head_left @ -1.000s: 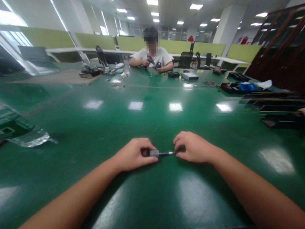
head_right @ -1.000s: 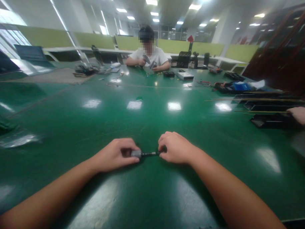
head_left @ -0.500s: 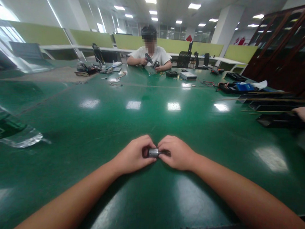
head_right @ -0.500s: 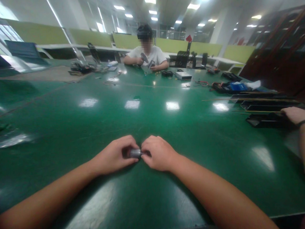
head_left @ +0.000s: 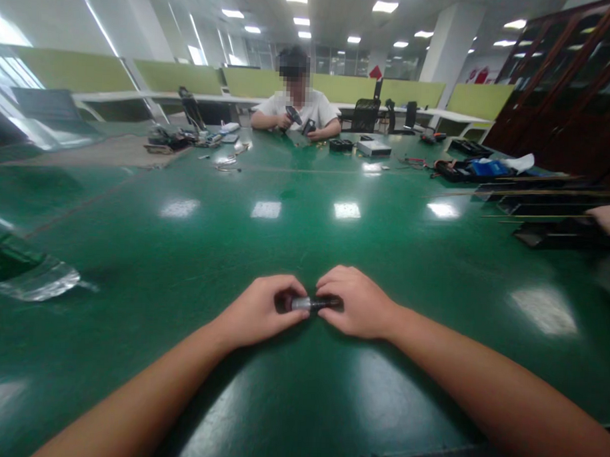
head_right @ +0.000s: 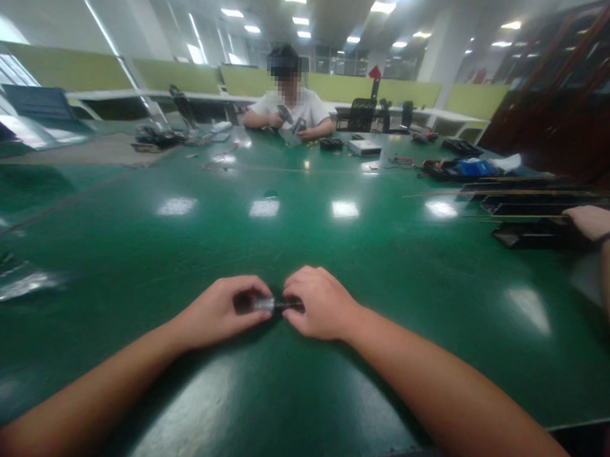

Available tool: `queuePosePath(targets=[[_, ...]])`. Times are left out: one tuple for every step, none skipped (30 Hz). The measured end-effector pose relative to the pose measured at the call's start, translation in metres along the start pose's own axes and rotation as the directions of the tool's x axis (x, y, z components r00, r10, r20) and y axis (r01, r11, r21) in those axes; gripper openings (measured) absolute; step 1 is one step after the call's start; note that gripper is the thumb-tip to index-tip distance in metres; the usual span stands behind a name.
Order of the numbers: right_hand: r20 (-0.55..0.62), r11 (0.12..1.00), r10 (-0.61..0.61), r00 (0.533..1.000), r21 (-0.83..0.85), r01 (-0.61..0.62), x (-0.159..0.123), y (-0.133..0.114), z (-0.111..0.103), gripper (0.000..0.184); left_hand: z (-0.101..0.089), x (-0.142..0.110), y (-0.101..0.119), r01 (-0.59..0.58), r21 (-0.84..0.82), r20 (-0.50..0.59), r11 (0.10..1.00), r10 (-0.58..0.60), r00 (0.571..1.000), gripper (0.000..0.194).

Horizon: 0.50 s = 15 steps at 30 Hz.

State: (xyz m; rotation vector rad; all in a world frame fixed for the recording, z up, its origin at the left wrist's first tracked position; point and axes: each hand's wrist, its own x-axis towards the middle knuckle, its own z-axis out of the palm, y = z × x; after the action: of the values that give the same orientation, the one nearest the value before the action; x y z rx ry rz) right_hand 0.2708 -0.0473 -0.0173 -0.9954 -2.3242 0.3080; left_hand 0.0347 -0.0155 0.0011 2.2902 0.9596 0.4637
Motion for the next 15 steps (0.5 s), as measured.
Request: queuePosePath(targets=[[0.0, 1.0, -0.002, 1.0, 0.002, 0.002, 0.0001, 0.0001, 0.0003, 0.016, 0.0001, 0.0002, 0.0, -0.002, 0.007, -0.002, 1.0, 0.002, 1.0, 0.021], [-0.002, 1.0, -0.006, 1.0, 0.006, 0.006, 0.0002, 0.0, 0.0006, 0.016, 0.0001, 0.0004, 0.0002, -0.003, 0.013, -0.003, 1.0, 0.003, 1.0, 0.021], [-0.005, 1.0, -0.01, 1.0, 0.01, 0.01, 0.0003, -0.0002, 0.0009, 0.016, 0.0001, 0.0006, 0.0004, -0.005, 0.018, -0.003, 1.0, 0.005, 1.0, 0.021], [-0.01, 1.0, -0.015, 1.0, 0.014, 0.015, 0.0003, -0.0005, 0.0011, 0.016, 0.0002, 0.0008, 0.0008, -0.007, 0.02, -0.003, 1.0, 0.007, 1.0, 0.019], [-0.015, 1.0, -0.018, 1.0, 0.018, 0.018, 0.0004, -0.0008, 0.0013, 0.016, 0.0004, 0.0009, 0.0013, -0.006, 0.02, -0.003, 1.0, 0.006, 1.0, 0.018], [-0.018, 1.0, -0.019, 1.0, 0.02, 0.02, 0.0004, -0.001, 0.0014, 0.016, 0.0006, 0.0009, 0.0018, -0.006, 0.02, -0.007, 1.0, 0.006, 1.0, 0.017], [-0.022, 1.0, -0.02, 1.0, 0.023, 0.021, 0.0003, -0.0012, 0.0014, 0.016, 0.0009, 0.0009, 0.0024, -0.005, 0.018, -0.011, 1.0, 0.005, 1.0, 0.016], [-0.026, 0.999, -0.021, 0.999, 0.025, 0.022, 0.0002, -0.0012, 0.0015, 0.016, 0.0012, 0.0009, 0.0029, -0.005, 0.015, -0.014, 1.0, 0.005, 1.0, 0.016], [-0.028, 0.999, -0.021, 0.999, 0.027, 0.022, 0.0001, -0.0012, 0.0015, 0.015, 0.0015, 0.0009, 0.0033, -0.006, 0.01, -0.017, 1.0, 0.006, 1.0, 0.016], [-0.029, 0.999, -0.023, 0.999, 0.029, 0.024, 0.0, -0.0011, 0.0017, 0.015, 0.0018, 0.0009, 0.0036, -0.009, 0.006, -0.018, 1.0, 0.009, 1.0, 0.016], [-0.029, 0.999, -0.025, 0.999, 0.031, 0.026, -0.0001, -0.0009, 0.0019, 0.015, 0.002, 0.0009, 0.0037, -0.013, 0.004, -0.018, 1.0, 0.013, 1.0, 0.016], [-0.029, 0.999, -0.027, 0.999, 0.031, 0.028, -0.0001, -0.0007, 0.0023, 0.015, 0.0023, 0.001, 0.0036, -0.018, 0.004, -0.019, 1.0, 0.018, 1.0, 0.016], [-0.03, 0.999, -0.027, 0.999, 0.031, 0.028, -0.0001, -0.0005, 0.0028, 0.015, 0.0024, 0.001, 0.0034, -0.023, 0.005, -0.021, 1.0, 0.023, 1.0, 0.015], [-0.029, 0.999, -0.027, 0.999, 0.031, 0.027, 0.0, -0.0002, 0.0034, 0.014, 0.0024, 0.0011, 0.0032, -0.028, 0.008, -0.023, 1.0, 0.028, 0.999, 0.016], [-0.029, 0.999, -0.025, 0.999, 0.032, 0.026, 0.0, 0.0, 0.004, 0.014, 0.0024, 0.0012, 0.0031, -0.031, 0.013, -0.025, 0.999, 0.031, 0.999, 0.016]])
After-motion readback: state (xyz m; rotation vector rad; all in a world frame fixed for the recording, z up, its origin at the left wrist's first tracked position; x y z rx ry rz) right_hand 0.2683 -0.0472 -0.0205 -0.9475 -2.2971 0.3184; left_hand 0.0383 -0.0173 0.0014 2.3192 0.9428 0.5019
